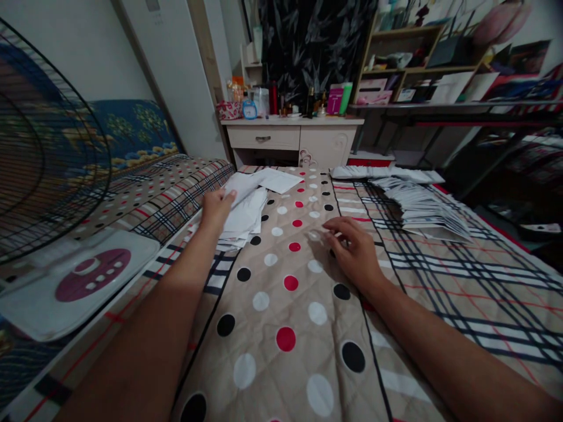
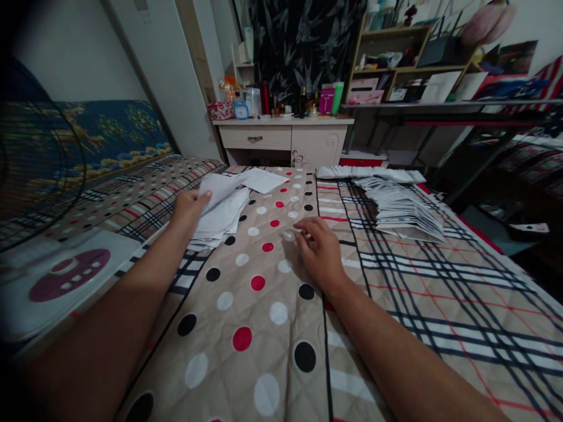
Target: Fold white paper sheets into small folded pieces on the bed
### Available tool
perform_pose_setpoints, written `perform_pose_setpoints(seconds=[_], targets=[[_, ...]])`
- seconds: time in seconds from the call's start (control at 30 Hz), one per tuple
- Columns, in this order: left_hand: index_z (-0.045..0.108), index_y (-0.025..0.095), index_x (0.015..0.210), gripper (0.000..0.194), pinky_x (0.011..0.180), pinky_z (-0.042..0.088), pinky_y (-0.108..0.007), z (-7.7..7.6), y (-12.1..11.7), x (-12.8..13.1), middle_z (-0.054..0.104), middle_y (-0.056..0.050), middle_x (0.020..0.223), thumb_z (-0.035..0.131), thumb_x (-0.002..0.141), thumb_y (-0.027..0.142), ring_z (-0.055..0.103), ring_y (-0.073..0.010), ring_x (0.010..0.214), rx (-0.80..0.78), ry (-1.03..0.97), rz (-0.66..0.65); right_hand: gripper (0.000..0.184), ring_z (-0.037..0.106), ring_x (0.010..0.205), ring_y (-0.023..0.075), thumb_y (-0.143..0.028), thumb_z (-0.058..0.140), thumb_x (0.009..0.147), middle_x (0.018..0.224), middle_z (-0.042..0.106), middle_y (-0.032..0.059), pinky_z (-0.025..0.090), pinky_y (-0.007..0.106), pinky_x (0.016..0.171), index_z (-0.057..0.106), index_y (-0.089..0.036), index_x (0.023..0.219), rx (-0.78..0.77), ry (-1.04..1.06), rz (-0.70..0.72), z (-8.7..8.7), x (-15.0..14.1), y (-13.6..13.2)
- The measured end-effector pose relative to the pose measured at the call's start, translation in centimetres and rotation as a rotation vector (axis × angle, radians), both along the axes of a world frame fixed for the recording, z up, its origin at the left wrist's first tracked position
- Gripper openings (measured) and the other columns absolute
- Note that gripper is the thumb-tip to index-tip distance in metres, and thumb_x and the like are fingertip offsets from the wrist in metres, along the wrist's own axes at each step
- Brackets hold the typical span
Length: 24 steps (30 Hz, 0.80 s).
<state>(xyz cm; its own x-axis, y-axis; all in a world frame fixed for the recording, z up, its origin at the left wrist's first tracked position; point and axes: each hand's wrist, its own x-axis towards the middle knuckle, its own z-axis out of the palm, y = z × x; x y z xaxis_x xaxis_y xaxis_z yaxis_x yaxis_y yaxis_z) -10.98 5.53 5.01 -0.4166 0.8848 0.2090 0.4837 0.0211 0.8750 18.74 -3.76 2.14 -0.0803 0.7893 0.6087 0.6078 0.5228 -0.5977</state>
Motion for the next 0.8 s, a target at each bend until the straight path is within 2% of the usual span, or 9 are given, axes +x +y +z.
perform_pose_setpoints(seconds=[0.07,0.17,0.23,0.27,0.33,0.4,0.47,0.63,0.8], targets=[[0.067,0.013,0.067,0.025,0.058,0.043,-0.023,0.1,-1.1,4.2,0.061,0.000,0.062,0.056,0.080,0.032,0.059,-0.0161,0.068,0.102,0.202,-0.230,0.030,0.058,0.116,0.0270,-0.028,0.054,0.090,0.126,0.060,0.0124,0.049,0.042,0.094,0.063,-0.023,0.117,0.122,0.069,-0.130,0.4,0.3,-0.1],[0.075,0.015,0.078,0.021,0.066,0.047,-0.025,0.2,-3.2,9.4,0.071,0.000,0.072,0.060,0.079,0.029,0.064,-0.0168,0.072,-0.045,0.314,-0.921,0.047,0.046,0.132,0.0299,-0.035,0.058,0.088,0.142,0.052,0.0130,0.037,0.050,0.109,0.055,-0.023,0.133,0.154,-0.020,-0.126,0.0,0.9,0.3],[0.076,0.019,0.098,0.029,0.083,0.050,-0.027,0.8,-3.8,10.5,0.076,-0.002,0.099,0.072,0.071,0.030,0.067,-0.0192,0.092,-0.084,0.376,-1.283,0.045,0.052,0.127,0.0303,-0.037,0.060,0.086,0.137,0.058,0.0138,0.040,0.049,0.107,0.060,-0.020,0.128,0.039,-0.136,-0.035,-0.6,1.1,0.9],[0.075,0.020,0.106,0.035,0.089,0.049,-0.029,1.1,-3.7,10.1,0.075,-0.004,0.107,0.071,0.074,0.033,0.067,-0.0200,0.098,-0.096,0.377,-1.252,0.041,0.056,0.122,0.0302,-0.037,0.060,0.086,0.133,0.061,0.0142,0.042,0.049,0.105,0.064,-0.018,0.123,-0.039,-0.200,0.000,-1.0,1.2,1.1],[0.069,0.020,0.119,0.041,0.096,0.048,-0.033,1.8,-3.1,8.2,0.071,-0.008,0.120,0.061,0.083,0.038,0.065,-0.0222,0.109,-0.063,0.402,-0.905,0.036,0.060,0.118,0.0297,-0.036,0.060,0.087,0.130,0.064,0.0144,0.045,0.047,0.102,0.069,-0.017,0.116,-0.148,-0.298,0.028,-1.5,1.1,1.5],[0.059,0.022,0.133,0.067,0.106,0.041,-0.040,2.1,-2.2,5.4,0.058,-0.012,0.140,0.073,0.072,0.043,0.053,-0.0305,0.128,-0.098,0.634,-0.554,0.034,0.061,0.118,0.0292,-0.036,0.061,0.087,0.130,0.064,0.0137,0.045,0.046,0.102,0.070,-0.018,0.114,-0.178,-0.337,0.018,-1.7,1.0,1.7],[0.048,0.023,0.143,0.091,0.107,0.038,-0.047,1.7,-1.6,3.1,0.046,-0.016,0.150,0.078,0.061,0.051,0.044,-0.0395,0.135,-0.277,0.781,-0.345,0.034,0.061,0.118,0.0290,-0.036,0.063,0.086,0.131,0.064,0.0129,0.045,0.045,0.102,0.071,-0.019,0.114,-0.172,-0.338,0.008,-1.7,0.9,1.7],[0.039,0.016,0.148,0.094,0.096,0.047,-0.044,0.1,-1.5,2.1,0.056,-0.023,0.138,0.066,0.067,0.054,0.057,-0.0407,0.122,-0.487,0.922,-0.331,0.034,0.061,0.118,0.0291,-0.037,0.065,0.085,0.131,0.064,0.0130,0.045,0.046,0.101,0.071,-0.019,0.114,-0.179,-0.353,0.014,-1.7,1.0,1.6],[0.060,0.014,0.129,0.070,0.087,0.051,-0.040,0.6,-0.9,2.6,0.068,-0.021,0.119,0.065,0.061,0.031,0.064,-0.0381,0.109,-0.446,1.042,-0.274,0.040,0.060,0.120,0.0295,-0.047,0.066,0.084,0.128,0.066,0.0132,0.042,0.049,0.102,0.070,-0.020,0.114,-0.135,-0.370,0.059,-1.1,0.6,0.9]])
